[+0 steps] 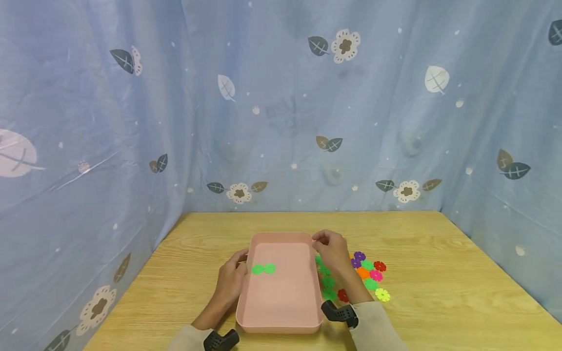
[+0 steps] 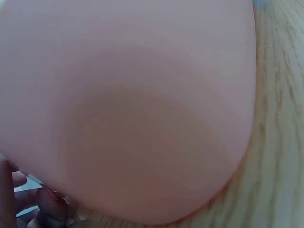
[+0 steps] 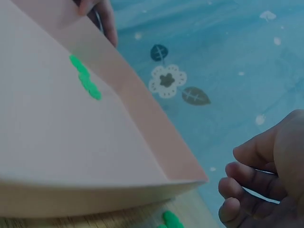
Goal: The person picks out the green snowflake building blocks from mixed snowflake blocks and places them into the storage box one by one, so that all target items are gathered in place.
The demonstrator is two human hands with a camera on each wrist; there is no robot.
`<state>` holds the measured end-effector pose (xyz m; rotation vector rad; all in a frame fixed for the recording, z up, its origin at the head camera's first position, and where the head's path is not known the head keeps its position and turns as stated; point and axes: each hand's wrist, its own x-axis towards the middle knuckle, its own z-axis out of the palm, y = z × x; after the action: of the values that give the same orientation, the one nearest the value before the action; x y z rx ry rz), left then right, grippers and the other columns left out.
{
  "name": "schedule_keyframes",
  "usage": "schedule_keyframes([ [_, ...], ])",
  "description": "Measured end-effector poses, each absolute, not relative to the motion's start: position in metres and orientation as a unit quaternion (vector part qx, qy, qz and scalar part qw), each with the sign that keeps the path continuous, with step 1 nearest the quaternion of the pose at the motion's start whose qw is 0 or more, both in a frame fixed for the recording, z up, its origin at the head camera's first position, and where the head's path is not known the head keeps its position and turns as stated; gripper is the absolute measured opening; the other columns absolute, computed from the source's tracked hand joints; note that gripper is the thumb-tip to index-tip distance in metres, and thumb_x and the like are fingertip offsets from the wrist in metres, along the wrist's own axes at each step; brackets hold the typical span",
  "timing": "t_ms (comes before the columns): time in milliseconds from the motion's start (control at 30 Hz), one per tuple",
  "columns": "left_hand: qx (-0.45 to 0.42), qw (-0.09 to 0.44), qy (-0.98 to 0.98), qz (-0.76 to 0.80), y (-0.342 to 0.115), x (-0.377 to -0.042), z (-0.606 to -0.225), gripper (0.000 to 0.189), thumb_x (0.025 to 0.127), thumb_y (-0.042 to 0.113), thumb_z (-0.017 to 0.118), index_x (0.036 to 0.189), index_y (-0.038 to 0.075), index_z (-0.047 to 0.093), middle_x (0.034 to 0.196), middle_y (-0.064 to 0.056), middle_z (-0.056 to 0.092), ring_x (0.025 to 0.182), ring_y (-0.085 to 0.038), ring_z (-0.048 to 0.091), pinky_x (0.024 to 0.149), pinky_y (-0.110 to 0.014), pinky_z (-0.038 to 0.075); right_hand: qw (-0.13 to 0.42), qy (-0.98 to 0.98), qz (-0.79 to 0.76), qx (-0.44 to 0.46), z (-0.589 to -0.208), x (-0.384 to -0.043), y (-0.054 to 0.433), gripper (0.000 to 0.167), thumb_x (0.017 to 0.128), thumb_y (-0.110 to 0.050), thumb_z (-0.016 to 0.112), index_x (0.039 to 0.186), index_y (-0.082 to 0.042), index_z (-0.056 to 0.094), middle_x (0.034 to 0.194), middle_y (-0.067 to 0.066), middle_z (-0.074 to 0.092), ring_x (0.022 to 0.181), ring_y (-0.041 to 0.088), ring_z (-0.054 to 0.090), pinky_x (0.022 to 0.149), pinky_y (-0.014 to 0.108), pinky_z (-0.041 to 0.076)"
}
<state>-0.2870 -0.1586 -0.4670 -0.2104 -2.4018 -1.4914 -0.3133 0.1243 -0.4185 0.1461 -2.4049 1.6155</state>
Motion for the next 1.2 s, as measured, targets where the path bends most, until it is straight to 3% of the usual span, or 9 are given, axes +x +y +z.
schedule_keyframes([
  [300, -0.066, 0.138, -0.831, -0.535, -0.159, -0.289, -0.466, 0.048, 0.093, 0.008, 0.043, 0.137, 0.002, 0.060, 0.126, -0.015, 0.067, 0.089, -0.018, 0.065, 0.072, -0.030, 0.051, 0.142, -0.885, 0.441, 0.050, -0.427, -0.320, 0.136, 0.013, 0.090, -0.001, 0.065, 0.101, 0.001, 0.072, 0.089, 0.008, 0.067, 0.081, 0.023, 0.060, 0.074, 0.038, 0.053],
  [533, -0.075, 0.127, -0.823, -0.548, -0.160, -0.289, -0.466, 0.050, 0.092, 0.008, 0.046, 0.139, 0.000, 0.058, 0.128, -0.017, 0.064, 0.087, -0.018, 0.063, 0.068, -0.030, 0.053, 0.089, -0.901, 0.423, 0.041, -0.439, -0.323, 0.138, 0.018, 0.089, -0.002, 0.070, 0.108, 0.001, 0.072, 0.098, 0.011, 0.069, 0.090, 0.028, 0.064, 0.082, 0.044, 0.056],
  [700, -0.072, 0.132, -0.823, -0.548, -0.160, -0.287, -0.466, 0.049, 0.092, 0.007, 0.046, 0.138, 0.000, 0.058, 0.126, -0.017, 0.065, 0.088, -0.018, 0.062, 0.067, -0.029, 0.053, 0.087, -0.909, 0.404, 0.050, -0.444, -0.324, 0.135, 0.027, 0.084, 0.002, 0.073, 0.110, 0.003, 0.072, 0.100, 0.012, 0.070, 0.094, 0.030, 0.066, 0.084, 0.046, 0.056],
  [1000, -0.069, 0.125, -0.825, -0.547, -0.161, -0.289, -0.464, 0.048, 0.093, 0.008, 0.046, 0.140, 0.000, 0.057, 0.127, -0.017, 0.065, 0.091, -0.021, 0.063, 0.070, -0.031, 0.053, 0.080, -0.917, 0.387, 0.047, -0.441, -0.326, 0.133, 0.029, 0.081, 0.005, 0.074, 0.111, 0.004, 0.073, 0.103, 0.015, 0.071, 0.098, 0.033, 0.066, 0.084, 0.045, 0.057],
  [1200, -0.069, 0.121, -0.826, -0.546, -0.161, -0.289, -0.465, 0.049, 0.093, 0.008, 0.046, 0.140, 0.000, 0.056, 0.128, -0.017, 0.064, 0.091, -0.020, 0.063, 0.071, -0.032, 0.053, 0.067, -0.908, 0.412, 0.042, -0.443, -0.327, 0.134, 0.025, 0.081, 0.009, 0.073, 0.105, 0.002, 0.073, 0.096, 0.013, 0.067, 0.088, 0.027, 0.061, 0.076, 0.040, 0.056],
])
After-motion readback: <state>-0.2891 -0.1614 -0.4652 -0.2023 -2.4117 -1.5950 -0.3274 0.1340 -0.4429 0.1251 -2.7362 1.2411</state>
